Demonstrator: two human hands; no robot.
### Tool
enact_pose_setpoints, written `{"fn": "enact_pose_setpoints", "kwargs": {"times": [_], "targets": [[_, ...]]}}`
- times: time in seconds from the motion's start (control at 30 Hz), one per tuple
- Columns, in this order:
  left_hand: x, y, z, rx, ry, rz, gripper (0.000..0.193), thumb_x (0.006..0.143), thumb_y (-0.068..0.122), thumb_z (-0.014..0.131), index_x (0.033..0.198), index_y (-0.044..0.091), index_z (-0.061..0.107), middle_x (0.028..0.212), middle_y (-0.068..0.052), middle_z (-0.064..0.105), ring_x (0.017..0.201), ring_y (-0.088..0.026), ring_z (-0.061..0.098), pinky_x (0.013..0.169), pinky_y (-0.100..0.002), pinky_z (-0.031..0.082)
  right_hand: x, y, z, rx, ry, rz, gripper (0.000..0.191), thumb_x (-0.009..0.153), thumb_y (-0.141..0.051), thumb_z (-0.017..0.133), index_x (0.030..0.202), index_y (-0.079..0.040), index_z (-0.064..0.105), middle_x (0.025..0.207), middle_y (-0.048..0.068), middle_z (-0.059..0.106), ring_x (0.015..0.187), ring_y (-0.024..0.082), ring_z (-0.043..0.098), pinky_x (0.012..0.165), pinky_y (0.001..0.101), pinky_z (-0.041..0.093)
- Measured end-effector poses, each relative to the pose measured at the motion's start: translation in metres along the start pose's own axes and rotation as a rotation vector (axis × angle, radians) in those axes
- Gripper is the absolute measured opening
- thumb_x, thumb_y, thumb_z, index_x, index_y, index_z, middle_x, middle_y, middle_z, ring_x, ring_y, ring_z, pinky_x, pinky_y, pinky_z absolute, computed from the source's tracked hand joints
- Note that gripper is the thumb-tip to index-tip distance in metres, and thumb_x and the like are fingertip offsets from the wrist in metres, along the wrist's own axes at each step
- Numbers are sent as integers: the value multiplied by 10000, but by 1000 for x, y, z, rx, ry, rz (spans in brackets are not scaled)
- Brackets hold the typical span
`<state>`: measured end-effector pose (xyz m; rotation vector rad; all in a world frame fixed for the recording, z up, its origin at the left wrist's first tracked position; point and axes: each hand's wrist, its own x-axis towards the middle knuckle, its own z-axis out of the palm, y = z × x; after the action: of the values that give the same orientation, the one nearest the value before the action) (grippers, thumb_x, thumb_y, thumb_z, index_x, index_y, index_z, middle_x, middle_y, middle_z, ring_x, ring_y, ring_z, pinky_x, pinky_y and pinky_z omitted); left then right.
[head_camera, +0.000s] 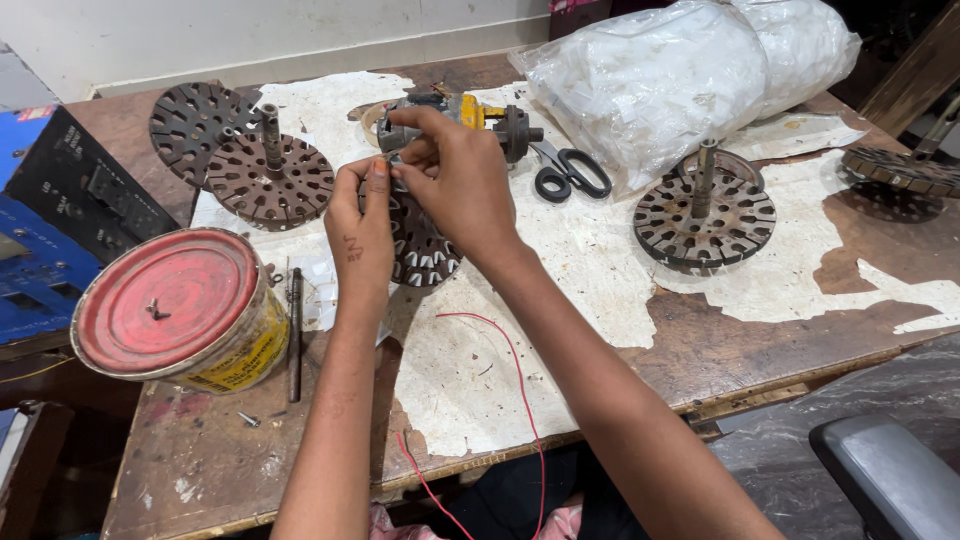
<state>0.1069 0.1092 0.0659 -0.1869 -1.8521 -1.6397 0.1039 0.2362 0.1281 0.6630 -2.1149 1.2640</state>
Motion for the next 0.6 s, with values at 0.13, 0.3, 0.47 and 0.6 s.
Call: {"fn": "enact_pose_setpoints", "kwargs": {"times": [0.13,0.3,0.47,0.6], "targets": [[-2,4,4,94,45,29,304,1088,287,560,1064,-6,637,815,-44,628,732,-99,507,654,-306,455,3,4,-3,9,-10,20,422,805,-1,789,1213,-58,696,864,54,781,752,98,763,692,241,627],[-2,7,7,113,44,86,293,1091,269,561,1032,-12,620,800,-50,626,715,-108,515,642,-312,456,2,7,-5,-4,-5,-18,394,789,6,790,1167,-46,694,813,39,748,673,92,693,639,267,580],[0,7,7,145,60,95,297,1094,264,561,994,-10,615,793,-63,638,691,-117,528,633,-327,459,5,5,0,-82,-34,-38,319,793,18,752,1095,-40,667,783,45,703,638,147,635,636,327,537],[1,7,6,164,42,53,285,1091,255,538,1001,-4,615,797,-82,646,712,-126,566,643,-334,474,4,2,3,-135,-32,-110,251,836,4,726,1065,-49,637,857,56,699,774,186,676,725,365,535]]}}
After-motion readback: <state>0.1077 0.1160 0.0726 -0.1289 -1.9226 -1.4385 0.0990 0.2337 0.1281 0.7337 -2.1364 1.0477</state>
